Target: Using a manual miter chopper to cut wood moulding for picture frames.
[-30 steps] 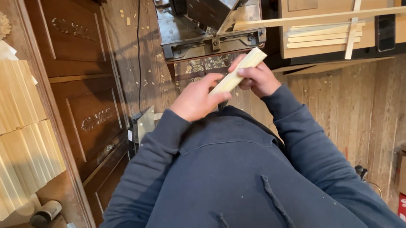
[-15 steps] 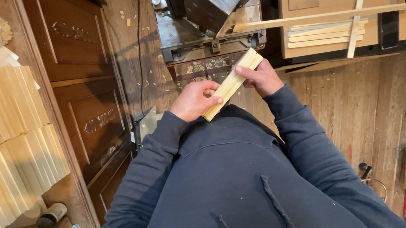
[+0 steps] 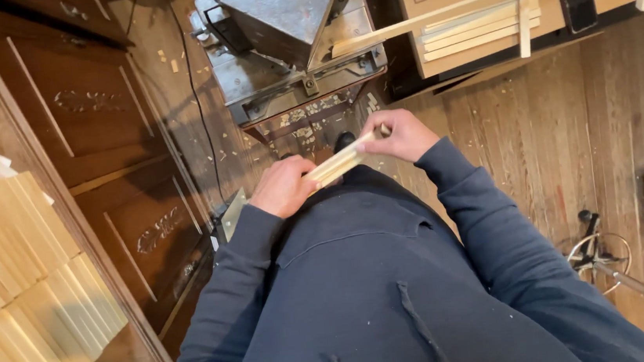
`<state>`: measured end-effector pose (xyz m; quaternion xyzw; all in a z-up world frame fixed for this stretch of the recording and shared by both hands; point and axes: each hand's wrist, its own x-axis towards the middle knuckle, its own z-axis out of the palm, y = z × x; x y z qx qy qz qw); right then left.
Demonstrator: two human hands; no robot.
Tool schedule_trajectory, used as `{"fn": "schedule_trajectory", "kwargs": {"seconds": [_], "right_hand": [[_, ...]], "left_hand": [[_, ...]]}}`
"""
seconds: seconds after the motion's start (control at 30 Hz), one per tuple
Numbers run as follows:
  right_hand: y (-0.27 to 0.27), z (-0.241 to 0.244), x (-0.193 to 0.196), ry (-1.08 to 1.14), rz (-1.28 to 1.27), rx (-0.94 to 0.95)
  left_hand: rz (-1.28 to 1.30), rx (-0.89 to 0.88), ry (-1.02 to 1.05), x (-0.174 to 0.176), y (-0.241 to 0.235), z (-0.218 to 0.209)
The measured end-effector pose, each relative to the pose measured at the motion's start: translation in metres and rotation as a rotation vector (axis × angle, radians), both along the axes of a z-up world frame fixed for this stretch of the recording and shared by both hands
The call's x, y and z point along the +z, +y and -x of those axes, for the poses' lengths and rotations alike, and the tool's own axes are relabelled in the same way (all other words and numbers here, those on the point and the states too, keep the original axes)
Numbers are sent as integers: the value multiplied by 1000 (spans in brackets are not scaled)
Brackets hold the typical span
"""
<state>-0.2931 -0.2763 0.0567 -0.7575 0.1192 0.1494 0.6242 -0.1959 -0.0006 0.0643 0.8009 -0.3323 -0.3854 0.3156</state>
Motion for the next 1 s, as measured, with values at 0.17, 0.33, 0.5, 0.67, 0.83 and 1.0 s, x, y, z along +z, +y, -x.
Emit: {"fn": "schedule_trajectory", "kwargs": {"seconds": [0.17, 0.33, 0.5, 0.67, 0.83, 1.0], "right_hand": [[19, 2, 24, -50, 471, 337], [-13, 15, 21, 112, 730, 406], [-47, 46, -16, 51, 239, -394], [-27, 43, -25, 180, -310, -728], [-18, 39, -23, 176, -418, -792], [-30, 31, -10, 148, -382, -791]], "left_hand": [[-149, -143, -74, 7, 5, -2], [-263, -204, -88, -14, 31, -14], [-352, -103, -66, -19, 73, -27], [-373, -100, -33, -16, 77, -25], [-404, -123, 18, -17, 74, -25], [-360, -137, 33, -21, 69, -28]]}}
